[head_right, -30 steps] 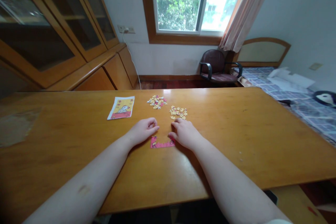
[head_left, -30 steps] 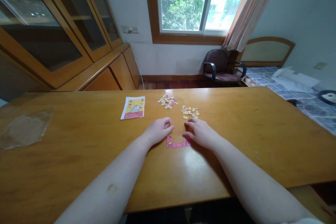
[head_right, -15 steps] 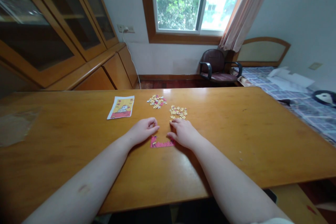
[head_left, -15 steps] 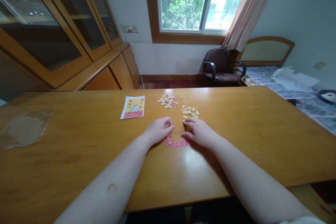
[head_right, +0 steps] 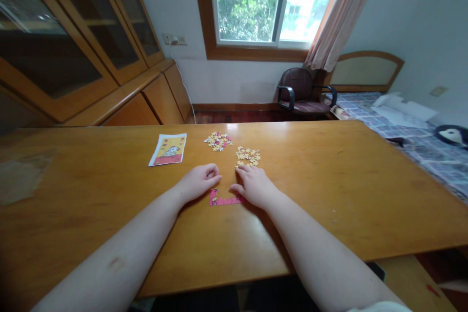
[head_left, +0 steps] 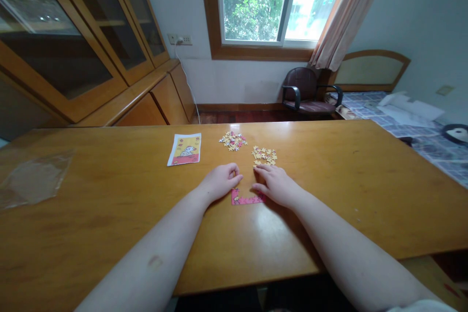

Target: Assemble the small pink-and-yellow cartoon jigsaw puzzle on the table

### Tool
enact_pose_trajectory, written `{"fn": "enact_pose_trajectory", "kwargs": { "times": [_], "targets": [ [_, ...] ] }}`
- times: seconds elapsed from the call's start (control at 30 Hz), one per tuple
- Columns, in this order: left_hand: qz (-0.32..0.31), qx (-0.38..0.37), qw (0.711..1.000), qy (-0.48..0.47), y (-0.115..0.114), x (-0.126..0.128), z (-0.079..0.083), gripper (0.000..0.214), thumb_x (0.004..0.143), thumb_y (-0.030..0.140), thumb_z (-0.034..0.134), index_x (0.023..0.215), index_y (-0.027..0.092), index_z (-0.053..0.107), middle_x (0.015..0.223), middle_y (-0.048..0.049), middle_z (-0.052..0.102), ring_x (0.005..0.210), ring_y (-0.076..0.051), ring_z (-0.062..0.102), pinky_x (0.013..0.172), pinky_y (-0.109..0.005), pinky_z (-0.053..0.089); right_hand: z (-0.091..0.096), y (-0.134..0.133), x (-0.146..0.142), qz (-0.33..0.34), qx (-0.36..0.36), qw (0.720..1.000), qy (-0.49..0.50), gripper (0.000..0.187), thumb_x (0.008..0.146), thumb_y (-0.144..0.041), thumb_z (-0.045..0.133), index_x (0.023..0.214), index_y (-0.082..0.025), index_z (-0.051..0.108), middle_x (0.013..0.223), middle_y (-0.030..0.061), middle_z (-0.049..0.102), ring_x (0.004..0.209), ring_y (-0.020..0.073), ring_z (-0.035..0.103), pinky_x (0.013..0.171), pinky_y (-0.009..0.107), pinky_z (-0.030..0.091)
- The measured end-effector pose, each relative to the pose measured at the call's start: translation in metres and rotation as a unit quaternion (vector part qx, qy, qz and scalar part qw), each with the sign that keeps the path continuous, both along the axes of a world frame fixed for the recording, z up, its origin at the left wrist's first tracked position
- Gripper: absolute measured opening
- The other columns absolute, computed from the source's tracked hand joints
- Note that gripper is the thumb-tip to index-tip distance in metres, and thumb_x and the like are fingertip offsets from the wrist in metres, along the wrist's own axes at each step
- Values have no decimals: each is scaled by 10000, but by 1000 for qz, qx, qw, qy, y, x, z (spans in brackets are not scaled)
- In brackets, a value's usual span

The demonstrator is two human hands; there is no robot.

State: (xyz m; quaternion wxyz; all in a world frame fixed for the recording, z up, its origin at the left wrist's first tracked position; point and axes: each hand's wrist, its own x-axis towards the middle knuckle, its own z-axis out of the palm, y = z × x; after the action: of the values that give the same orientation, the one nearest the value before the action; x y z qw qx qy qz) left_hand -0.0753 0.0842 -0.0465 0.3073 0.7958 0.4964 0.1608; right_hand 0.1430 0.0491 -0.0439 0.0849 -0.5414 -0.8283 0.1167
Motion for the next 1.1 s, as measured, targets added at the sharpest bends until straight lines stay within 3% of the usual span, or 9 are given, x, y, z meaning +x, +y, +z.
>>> {"fn": "enact_pose_trajectory", "kwargs": {
  "times": [0.17, 0.4, 0.57, 0.73, 0.83, 0.97, 1.1],
  "targets": [
    [1, -2, 1000, 1, 0, 0, 0, 215, 811, 411, 533, 773, 199, 536, 622, 44, 515, 580, -129, 464, 541, -247, 297, 1, -1, 0, -7, 1, 1000, 8, 574, 884, -495, 524, 1346, -158, 496, 1396, 121, 498, 1235, 277, 475, 1042, 398, 338],
    [3, -6, 1000, 13, 0, 0, 1, 221, 812, 424, 532, 779, 205, 536, 621, 43, 529, 579, -132, 473, 540, -248, 292, 6, 1, 6, -68, -8, 998, 8, 609, 901, -363, 496, 1438, -130, 326, 1347, 142, 531, 1173, 273, 484, 996, 389, 335],
    [-1, -2, 1000, 16, 0, 0, 0, 219, 815, 421, 529, 780, 205, 541, 627, 40, 534, 587, -135, 485, 542, -251, 294, 7, 3, 5, -71, -24, 997, 13, 580, 886, -336, 500, 1412, -142, 351, 1279, 138, 580, 1120, 259, 511, 966, 371, 348],
    [-3, -3, 1000, 16, 0, 1, 1, 210, 811, 414, 530, 782, 206, 539, 631, 38, 538, 590, -136, 488, 539, -250, 294, 5, 10, 11, -116, -5, 993, 0, 501, 901, -346, 457, 1360, -147, 433, 1271, 139, 590, 1136, 291, 498, 974, 410, 342],
    [-1, -4, 1000, 18, -1, 1, 2, 214, 810, 418, 530, 779, 206, 537, 624, 39, 532, 585, -136, 486, 538, -251, 295, -1, 16, 16, -125, 9, 992, 13, 593, 890, -430, 479, 1408, -157, 384, 1357, 136, 527, 1254, 306, 412, 1035, 437, 293],
    [1, -4, 1000, 22, -1, 1, 3, 221, 808, 426, 526, 780, 207, 540, 631, 37, 536, 585, -137, 484, 537, -253, 298, -12, 23, 15, -82, -16, 996, 28, 692, 870, -498, 497, 1461, -197, 300, 1472, 102, 406, 1391, 289, 251, 1131, 482, 126],
    [1, -7, 1000, 25, -1, 1, 4, 213, 803, 417, 527, 784, 206, 546, 640, 32, 543, 596, -141, 493, 540, -254, 301, -16, 26, 15, -97, -15, 994, 37, 658, 885, -486, 478, 1452, -193, 315, 1462, 105, 421, 1393, 278, 261, 1141, 505, 85]
  ]
}}
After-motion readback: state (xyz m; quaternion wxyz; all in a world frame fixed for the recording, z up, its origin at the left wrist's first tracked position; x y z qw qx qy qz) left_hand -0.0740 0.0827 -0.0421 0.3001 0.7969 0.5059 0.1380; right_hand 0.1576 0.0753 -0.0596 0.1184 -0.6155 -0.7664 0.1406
